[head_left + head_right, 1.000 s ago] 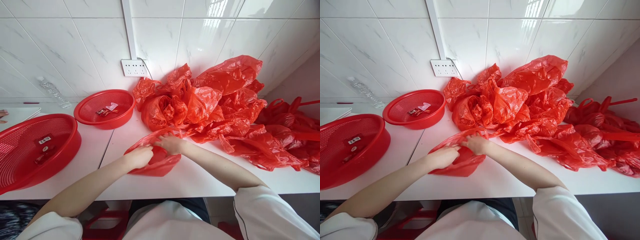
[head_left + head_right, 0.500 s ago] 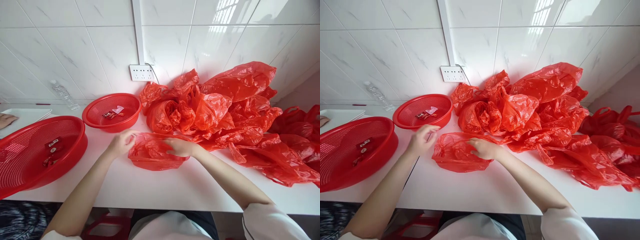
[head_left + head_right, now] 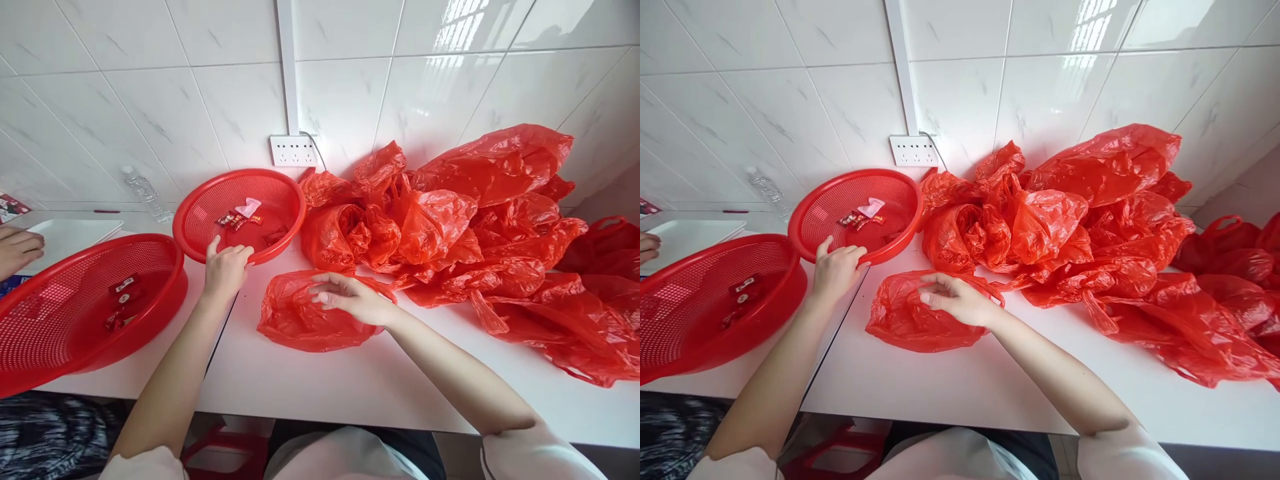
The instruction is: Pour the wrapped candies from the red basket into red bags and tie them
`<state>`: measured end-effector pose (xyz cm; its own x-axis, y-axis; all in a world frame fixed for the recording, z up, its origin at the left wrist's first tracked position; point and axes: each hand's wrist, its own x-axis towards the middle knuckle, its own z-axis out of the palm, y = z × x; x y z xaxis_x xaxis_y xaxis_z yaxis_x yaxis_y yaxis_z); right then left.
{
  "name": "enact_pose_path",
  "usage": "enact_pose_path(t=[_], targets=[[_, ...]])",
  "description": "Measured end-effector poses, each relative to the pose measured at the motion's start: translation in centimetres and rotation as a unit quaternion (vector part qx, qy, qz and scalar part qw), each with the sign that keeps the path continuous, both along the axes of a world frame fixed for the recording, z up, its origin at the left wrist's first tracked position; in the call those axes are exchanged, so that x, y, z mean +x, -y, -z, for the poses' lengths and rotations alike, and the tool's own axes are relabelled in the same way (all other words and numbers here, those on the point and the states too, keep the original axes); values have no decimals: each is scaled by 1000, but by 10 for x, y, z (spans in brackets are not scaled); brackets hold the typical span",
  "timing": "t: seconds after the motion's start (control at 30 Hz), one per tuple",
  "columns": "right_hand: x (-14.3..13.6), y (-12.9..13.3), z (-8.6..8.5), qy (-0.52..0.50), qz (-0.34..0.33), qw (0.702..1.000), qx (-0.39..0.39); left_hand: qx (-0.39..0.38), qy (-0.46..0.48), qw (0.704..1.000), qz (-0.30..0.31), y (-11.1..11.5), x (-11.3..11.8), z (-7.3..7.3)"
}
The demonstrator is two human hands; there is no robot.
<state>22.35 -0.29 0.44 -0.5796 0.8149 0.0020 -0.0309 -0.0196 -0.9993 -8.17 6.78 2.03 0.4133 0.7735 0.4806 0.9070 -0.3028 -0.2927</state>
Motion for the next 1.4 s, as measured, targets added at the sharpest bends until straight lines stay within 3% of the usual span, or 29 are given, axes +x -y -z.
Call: enact_pose_path(t=[0.1, 0.17, 0.33, 0.43, 0.5, 0.57, 0.63, 0.73, 0.8, 0.87, 1.0, 1.2, 1.3, 1.4], targets=[[-7, -2, -10, -98, 62, 987, -115, 55, -1, 998, 32, 29, 24, -12], [-14, -8, -15, -164, 103, 969, -155, 83, 1, 994, 64, 43, 42, -13], [-17, -29, -13, -206, 247, 925, -205, 163, 18, 975, 151, 63, 75, 5], [1, -34, -14, -191, 299, 915, -190, 227, 70, 960, 146, 81, 77, 18], [18, -34, -19, -169, 313, 918, -173, 202, 116, 961, 149, 97, 70, 26], [37, -31, -24, -134, 325, 923, -156, 135, 158, 964, 163, 112, 61, 33], [54, -27, -27, -97, 339, 927, -131, 62, 185, 971, 138, 123, 54, 40], [74, -21, -26, -50, 349, 931, -93, -35, 181, 983, 1, 129, 49, 49], [84, -17, -21, -27, 351, 933, -76, -106, 191, 972, -87, 124, 51, 59], [91, -13, -15, -11, 362, 930, -57, -187, 254, 940, -127, 113, 52, 71], [96, -6, -6, 23, 391, 920, -8, -275, 445, 844, -120, 85, 56, 88], [96, 7, 1, 138, 449, 876, 106, -370, 662, 650, -48, 65, 71, 82], [92, 17, 2, 206, 452, 848, 185, -366, 710, 600, -42, 60, 80, 85], [86, 26, 2, 241, 429, 830, 263, -355, 730, 582, -41, 59, 85, 91]])
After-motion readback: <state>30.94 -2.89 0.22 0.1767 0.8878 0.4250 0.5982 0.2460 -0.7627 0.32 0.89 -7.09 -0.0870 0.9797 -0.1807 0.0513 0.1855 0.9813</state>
